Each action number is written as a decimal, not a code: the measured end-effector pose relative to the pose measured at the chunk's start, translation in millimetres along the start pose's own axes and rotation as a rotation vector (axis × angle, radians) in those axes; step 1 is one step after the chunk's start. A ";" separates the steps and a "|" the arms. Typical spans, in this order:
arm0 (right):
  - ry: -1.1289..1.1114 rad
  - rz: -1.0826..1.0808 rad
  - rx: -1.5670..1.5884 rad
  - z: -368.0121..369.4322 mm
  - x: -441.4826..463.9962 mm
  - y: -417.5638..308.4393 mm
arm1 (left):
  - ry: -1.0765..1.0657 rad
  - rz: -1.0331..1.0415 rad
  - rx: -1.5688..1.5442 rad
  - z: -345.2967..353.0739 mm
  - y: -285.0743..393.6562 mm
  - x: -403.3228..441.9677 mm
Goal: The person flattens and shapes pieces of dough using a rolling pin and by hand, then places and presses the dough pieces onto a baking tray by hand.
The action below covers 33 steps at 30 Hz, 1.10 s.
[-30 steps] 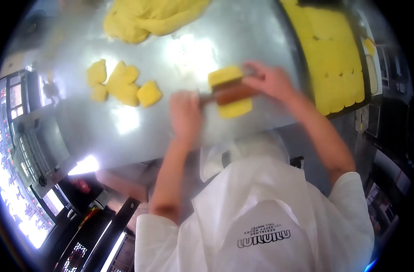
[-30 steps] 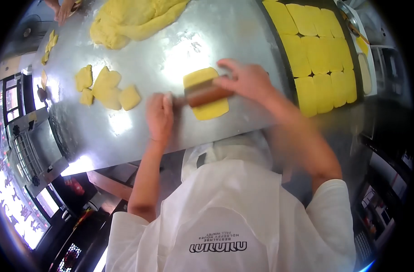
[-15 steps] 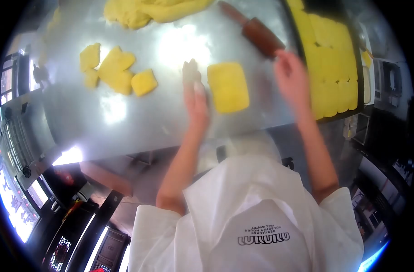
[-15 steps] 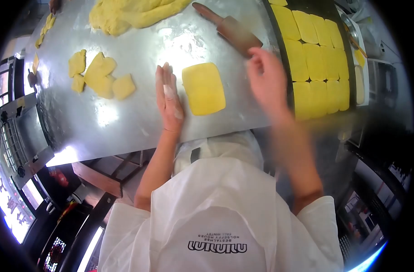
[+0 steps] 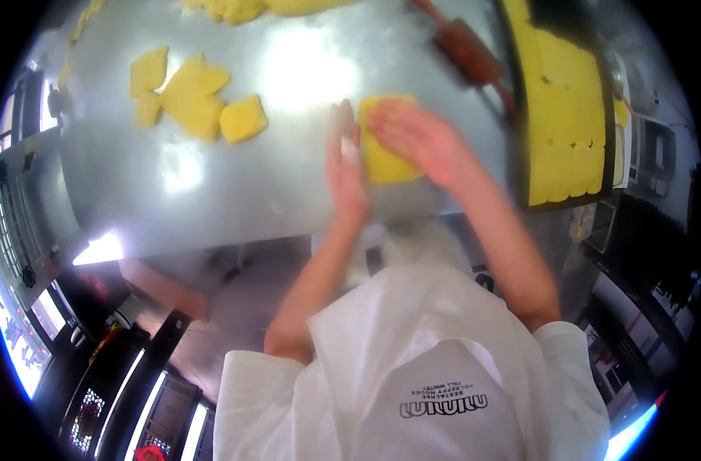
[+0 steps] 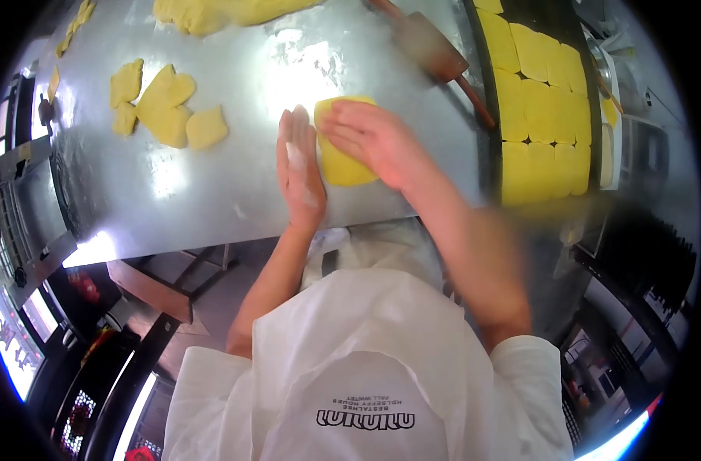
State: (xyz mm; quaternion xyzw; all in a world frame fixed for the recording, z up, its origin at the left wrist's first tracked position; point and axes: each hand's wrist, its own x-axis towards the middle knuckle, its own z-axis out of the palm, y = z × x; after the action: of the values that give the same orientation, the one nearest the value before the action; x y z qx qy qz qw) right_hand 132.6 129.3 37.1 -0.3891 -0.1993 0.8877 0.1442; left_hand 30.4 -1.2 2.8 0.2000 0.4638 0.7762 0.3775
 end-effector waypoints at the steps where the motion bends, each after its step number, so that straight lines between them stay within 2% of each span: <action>1: -0.036 -0.009 0.090 -3.4 1.2 4.7 | 0.000 -0.007 0.018 -2.5 0.3 -0.2; 7: 0.057 -0.063 0.015 -1.5 -5.5 -6.5 | 0.043 -0.036 0.165 -4.6 -1.4 14.1; 10: 0.246 -0.523 -0.527 5.5 -32.3 -44.0 | -0.081 0.177 0.817 -24.4 12.1 18.9; 11: 0.358 -0.656 -0.700 0.4 -26.8 -47.8 | -0.142 0.225 0.911 -30.7 14.6 20.0; 14: 0.420 -0.689 -1.279 -25.0 4.1 -47.0 | -0.336 0.382 1.127 -27.7 16.8 29.2; 15: 0.398 -0.685 -1.188 -25.6 11.2 -40.0 | -0.389 0.416 1.173 -23.8 20.0 28.7; 18: 0.430 -0.704 -1.308 -29.6 28.0 -26.1 | -0.514 0.399 1.276 -17.2 23.7 27.1; 19: 0.442 -0.772 -1.342 -30.6 32.0 -22.8 | -0.554 0.377 1.300 -15.1 22.5 27.3; 21: 0.474 -0.905 -1.411 -33.7 35.5 -17.6 | -0.571 0.372 1.355 -13.6 18.7 26.6; 24: 0.528 -0.953 -1.419 -33.1 37.2 -14.2 | -0.591 0.343 1.404 -11.7 17.1 25.8; 27: 0.533 -0.895 -1.455 -35.3 39.2 -14.4 | -0.585 0.331 1.350 -13.4 23.4 30.3; 31: 0.465 -0.543 -0.987 -31.8 8.9 -40.7 | -0.568 0.351 1.272 -11.1 33.5 35.2; 33: 0.470 -0.484 -0.972 -42.8 -3.7 -36.8 | -0.621 0.322 1.332 -4.3 31.1 36.6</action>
State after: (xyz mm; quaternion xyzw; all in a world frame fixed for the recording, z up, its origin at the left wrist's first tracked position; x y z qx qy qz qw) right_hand 170.8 170.5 30.2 -0.5404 -0.6288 0.5265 0.1881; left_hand -8.1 15.7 26.3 0.6610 0.6724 0.2852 0.1720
